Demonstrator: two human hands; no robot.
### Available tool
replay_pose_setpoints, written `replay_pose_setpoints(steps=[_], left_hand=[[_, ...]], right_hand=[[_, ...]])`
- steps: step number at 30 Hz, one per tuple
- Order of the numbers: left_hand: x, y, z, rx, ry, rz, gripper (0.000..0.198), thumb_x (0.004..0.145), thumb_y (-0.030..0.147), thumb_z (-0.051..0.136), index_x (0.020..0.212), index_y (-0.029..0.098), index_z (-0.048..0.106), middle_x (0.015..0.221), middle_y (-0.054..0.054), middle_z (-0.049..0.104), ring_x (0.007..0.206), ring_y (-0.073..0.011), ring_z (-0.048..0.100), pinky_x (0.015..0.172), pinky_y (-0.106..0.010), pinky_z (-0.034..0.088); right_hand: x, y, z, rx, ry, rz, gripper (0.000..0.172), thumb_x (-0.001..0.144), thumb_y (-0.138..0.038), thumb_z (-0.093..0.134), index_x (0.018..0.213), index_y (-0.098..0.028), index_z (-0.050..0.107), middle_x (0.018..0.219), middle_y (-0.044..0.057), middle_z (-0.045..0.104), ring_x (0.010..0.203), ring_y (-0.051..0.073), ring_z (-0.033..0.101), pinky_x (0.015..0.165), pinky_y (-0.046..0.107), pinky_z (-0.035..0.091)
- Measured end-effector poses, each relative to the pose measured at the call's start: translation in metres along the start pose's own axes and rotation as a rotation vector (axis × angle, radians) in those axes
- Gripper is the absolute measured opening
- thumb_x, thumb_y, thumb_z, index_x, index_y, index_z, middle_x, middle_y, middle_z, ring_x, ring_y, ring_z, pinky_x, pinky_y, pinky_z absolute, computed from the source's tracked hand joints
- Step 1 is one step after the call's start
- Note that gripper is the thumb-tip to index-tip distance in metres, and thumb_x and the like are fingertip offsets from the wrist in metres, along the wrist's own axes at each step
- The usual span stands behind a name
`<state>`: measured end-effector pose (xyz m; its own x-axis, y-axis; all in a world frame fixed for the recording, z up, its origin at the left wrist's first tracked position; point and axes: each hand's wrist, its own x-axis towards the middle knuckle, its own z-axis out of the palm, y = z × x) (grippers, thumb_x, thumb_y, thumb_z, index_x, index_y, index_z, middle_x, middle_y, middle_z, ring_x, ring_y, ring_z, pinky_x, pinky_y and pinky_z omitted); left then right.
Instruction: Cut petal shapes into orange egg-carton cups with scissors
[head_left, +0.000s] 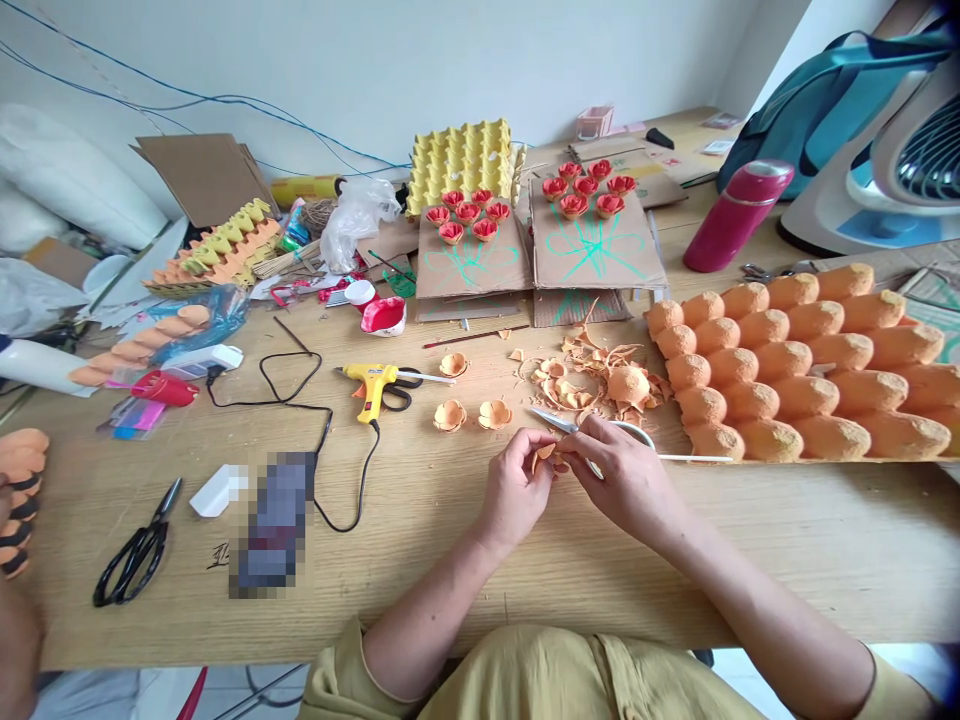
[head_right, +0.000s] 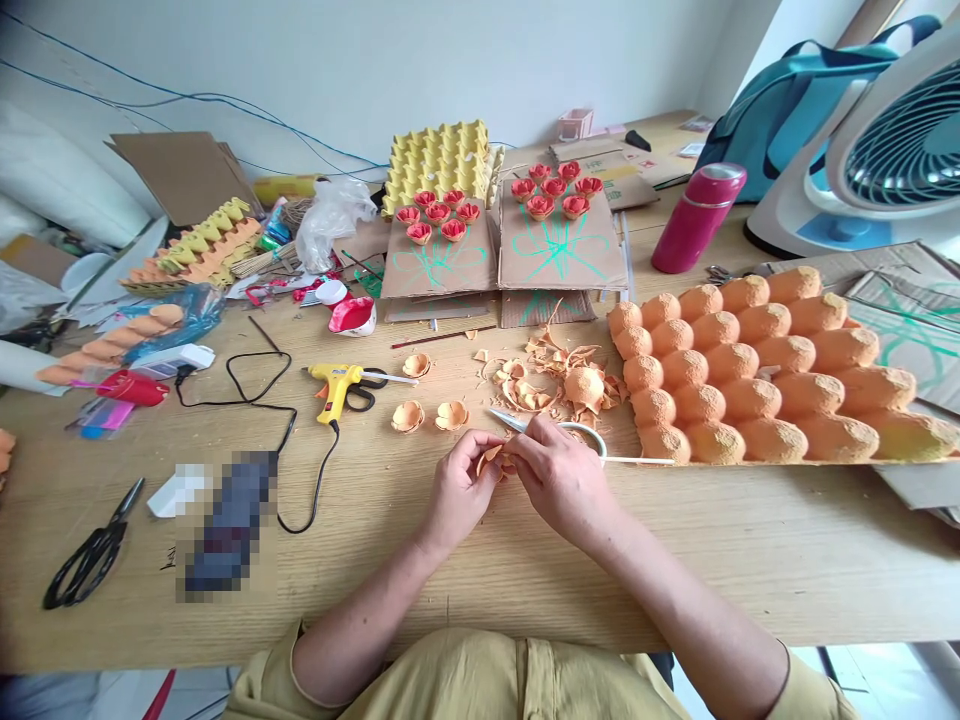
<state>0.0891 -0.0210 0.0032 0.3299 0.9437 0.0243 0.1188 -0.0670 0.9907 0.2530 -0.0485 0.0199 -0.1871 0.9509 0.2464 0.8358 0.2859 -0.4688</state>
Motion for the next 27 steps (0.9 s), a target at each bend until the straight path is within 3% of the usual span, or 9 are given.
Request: replay_pose_setpoints(steps=[8,12,17,22,27], left_hand=[[0.0010,-0.0061,0.0009,-0.029,-0.009,0.008,0.012,0.087,0.007,0.054,0.092,0.017,0.060,0.082,-0.003,0.071,0.070,-0.0120,0.068,0.066,-0.022,0.054],[0.0013,-0.0053,0.0020,-0.039,0.030,0.037,0.012,0.088,0.008,0.054,0.093,0.017,0.060,0.083,-0.003,0.071,0.071,-0.0121,0.068,0.068,-0.022,0.054],[-0.0003,-0.0056,0.0011,0.067,0.063,0.092,0.013,0.088,0.012,0.057,0.099,0.018,0.061,0.085,-0.002,0.071,0.074,-0.0128,0.067,0.069,-0.022,0.052],[-0.0024,-0.0062,-0.0003,0.258,0.069,0.111,0.009,0.086,0.011,0.059,0.090,0.018,0.062,0.078,0.000,0.069,0.066,-0.0110,0.061,0.063,-0.020,0.046],[-0.0023,-0.0025,-0.0007,0.250,0.058,0.102,0.007,0.085,0.012,0.061,0.084,0.018,0.060,0.074,0.002,0.067,0.063,-0.0102,0.060,0.061,-0.019,0.045]], right_hand=[[-0.0031,-0.0034,0.0012,-0.141,0.025,-0.083,0.023,0.097,-0.015,0.049,0.082,-0.019,0.067,0.083,0.005,0.056,0.075,0.018,0.054,0.064,0.027,0.037],[-0.0017,-0.0044,0.0009,-0.119,0.059,-0.097,0.022,0.100,-0.019,0.048,0.092,-0.019,0.068,0.084,0.005,0.057,0.076,0.018,0.055,0.067,0.028,0.039],[0.0002,-0.0039,0.0004,-0.048,0.085,-0.071,0.021,0.101,-0.022,0.048,0.097,-0.020,0.069,0.086,0.005,0.058,0.078,0.018,0.057,0.069,0.028,0.040],[0.0001,-0.0038,0.0013,-0.139,0.044,-0.111,0.021,0.100,-0.020,0.049,0.091,-0.019,0.069,0.085,0.006,0.058,0.079,0.019,0.055,0.069,0.029,0.039],[-0.0009,-0.0054,-0.0003,-0.275,0.044,-0.174,0.020,0.097,-0.015,0.051,0.088,-0.018,0.068,0.083,0.007,0.059,0.077,0.021,0.052,0.068,0.031,0.037]])
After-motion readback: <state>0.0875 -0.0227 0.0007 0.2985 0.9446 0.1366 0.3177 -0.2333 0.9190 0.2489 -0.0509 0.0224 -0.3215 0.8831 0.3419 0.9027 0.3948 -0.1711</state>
